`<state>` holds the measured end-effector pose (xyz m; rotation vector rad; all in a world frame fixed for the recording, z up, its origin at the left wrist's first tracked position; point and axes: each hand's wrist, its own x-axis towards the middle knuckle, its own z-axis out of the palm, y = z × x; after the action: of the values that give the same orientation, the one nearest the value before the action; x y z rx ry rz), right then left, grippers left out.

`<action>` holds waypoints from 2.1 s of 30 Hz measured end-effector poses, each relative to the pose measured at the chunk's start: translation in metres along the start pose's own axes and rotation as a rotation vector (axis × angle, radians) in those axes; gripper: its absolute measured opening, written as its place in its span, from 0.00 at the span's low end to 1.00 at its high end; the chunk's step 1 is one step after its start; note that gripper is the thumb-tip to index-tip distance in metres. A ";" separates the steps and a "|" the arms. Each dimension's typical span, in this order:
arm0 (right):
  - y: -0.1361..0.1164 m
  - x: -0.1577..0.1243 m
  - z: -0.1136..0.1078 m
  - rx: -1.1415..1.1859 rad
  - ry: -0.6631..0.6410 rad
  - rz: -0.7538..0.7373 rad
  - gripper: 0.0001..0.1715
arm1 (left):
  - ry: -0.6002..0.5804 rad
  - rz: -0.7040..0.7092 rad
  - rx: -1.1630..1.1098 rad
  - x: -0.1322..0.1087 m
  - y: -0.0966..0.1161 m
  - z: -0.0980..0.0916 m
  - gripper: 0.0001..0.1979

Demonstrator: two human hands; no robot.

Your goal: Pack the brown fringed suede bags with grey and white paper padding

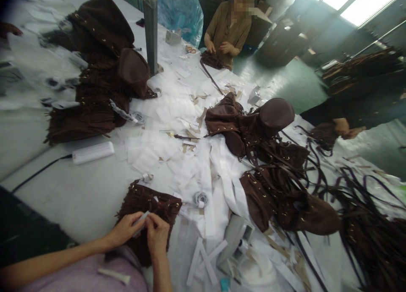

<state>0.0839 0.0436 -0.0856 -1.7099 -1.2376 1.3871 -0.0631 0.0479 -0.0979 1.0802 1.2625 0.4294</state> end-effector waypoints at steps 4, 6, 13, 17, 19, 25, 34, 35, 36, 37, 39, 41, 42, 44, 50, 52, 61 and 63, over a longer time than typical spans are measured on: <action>0.000 0.004 -0.001 0.000 0.016 0.051 0.18 | -0.009 0.012 0.022 -0.001 0.004 0.000 0.16; 0.001 0.005 -0.001 0.028 0.020 0.109 0.24 | -0.018 0.032 0.022 -0.001 0.007 -0.002 0.16; 0.011 0.004 0.002 0.101 0.028 0.207 0.15 | -0.017 -0.025 -0.121 0.003 0.012 -0.005 0.19; 0.014 0.003 0.001 0.204 -0.079 0.201 0.19 | -0.048 -0.138 -0.383 0.004 0.013 0.001 0.22; 0.012 0.003 -0.002 0.258 -0.116 0.183 0.20 | -0.078 -0.214 -0.583 0.003 0.014 0.004 0.21; 0.006 0.000 -0.009 0.327 -0.158 0.144 0.16 | -0.131 -0.465 -0.907 0.005 0.013 0.001 0.19; 0.008 -0.002 -0.001 0.301 -0.067 0.208 0.15 | -0.167 -0.227 -0.512 0.005 0.013 0.001 0.23; 0.008 -0.002 0.001 0.298 -0.063 0.227 0.17 | -0.146 -0.199 -0.435 0.004 0.010 0.002 0.23; 0.008 -0.001 0.003 0.289 -0.055 0.243 0.19 | -0.124 -0.171 -0.353 0.004 0.008 0.002 0.23; 0.008 -0.001 0.005 0.271 -0.039 0.254 0.19 | -0.105 -0.146 -0.277 0.004 0.005 0.003 0.23; 0.009 0.001 0.010 0.215 0.009 0.261 0.19 | -0.079 -0.119 -0.168 0.003 0.000 0.004 0.22; 0.011 0.004 0.015 0.157 0.051 0.256 0.18 | -0.064 -0.123 -0.134 0.005 -0.005 0.005 0.21; 0.013 0.005 0.016 0.136 0.063 0.252 0.18 | -0.057 -0.135 -0.138 0.006 -0.007 0.005 0.21; 0.016 0.007 0.019 0.109 0.069 0.246 0.20 | -0.054 -0.162 -0.160 0.009 -0.011 0.006 0.22; 0.024 0.008 0.020 0.069 0.065 0.233 0.24 | -0.104 -0.271 -0.274 0.006 -0.013 0.006 0.25; 0.026 0.009 0.020 0.057 0.088 0.229 0.24 | -0.127 -0.315 -0.335 0.000 -0.012 0.003 0.25; 0.029 0.013 0.019 0.028 0.127 0.228 0.25 | -0.125 -0.427 -0.631 -0.011 -0.005 0.000 0.27; 0.027 0.013 0.018 0.021 0.128 0.222 0.25 | -0.099 -0.440 -0.597 -0.008 -0.006 0.003 0.28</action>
<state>0.0748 0.0435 -0.1197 -1.9363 -0.9835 1.3848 -0.0643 0.0372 -0.0988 0.3033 1.1382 0.3738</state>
